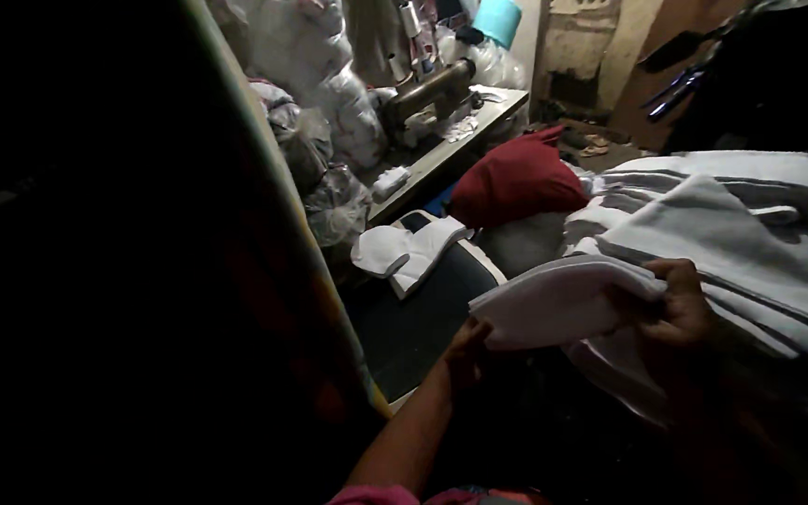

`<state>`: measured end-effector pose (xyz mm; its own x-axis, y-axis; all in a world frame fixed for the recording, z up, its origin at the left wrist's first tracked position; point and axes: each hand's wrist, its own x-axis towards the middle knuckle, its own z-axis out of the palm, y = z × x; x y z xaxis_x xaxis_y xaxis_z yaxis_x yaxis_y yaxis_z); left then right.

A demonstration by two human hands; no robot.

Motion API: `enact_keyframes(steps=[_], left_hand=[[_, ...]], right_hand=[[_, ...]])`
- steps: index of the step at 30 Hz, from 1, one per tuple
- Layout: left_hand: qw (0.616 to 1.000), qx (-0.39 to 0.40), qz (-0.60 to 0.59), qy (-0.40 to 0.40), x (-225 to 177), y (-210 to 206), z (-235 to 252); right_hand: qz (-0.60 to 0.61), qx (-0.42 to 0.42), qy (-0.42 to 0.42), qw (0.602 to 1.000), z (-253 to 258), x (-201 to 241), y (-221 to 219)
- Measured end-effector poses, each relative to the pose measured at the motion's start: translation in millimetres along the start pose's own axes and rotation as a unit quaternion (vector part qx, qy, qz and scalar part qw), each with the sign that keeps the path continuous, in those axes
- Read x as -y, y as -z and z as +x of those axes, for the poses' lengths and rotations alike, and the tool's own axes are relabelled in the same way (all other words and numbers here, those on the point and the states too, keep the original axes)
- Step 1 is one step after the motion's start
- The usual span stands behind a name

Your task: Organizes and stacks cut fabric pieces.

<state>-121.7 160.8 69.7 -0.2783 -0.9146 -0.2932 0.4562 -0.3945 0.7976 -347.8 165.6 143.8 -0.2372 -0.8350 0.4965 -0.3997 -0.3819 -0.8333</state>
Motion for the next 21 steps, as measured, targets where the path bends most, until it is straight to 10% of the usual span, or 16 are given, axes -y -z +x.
enact_keyframes(steps=[13,21], left_hand=[[0.961,-0.153,0.005,-0.231,-104,43,113],[0.901,-0.413,0.043,-0.123,-64,136,169]], right_hand=[[0.026,0.097,0.012,0.995,8,0,3],[-0.035,0.063,-0.026,0.997,-22,-13,49]])
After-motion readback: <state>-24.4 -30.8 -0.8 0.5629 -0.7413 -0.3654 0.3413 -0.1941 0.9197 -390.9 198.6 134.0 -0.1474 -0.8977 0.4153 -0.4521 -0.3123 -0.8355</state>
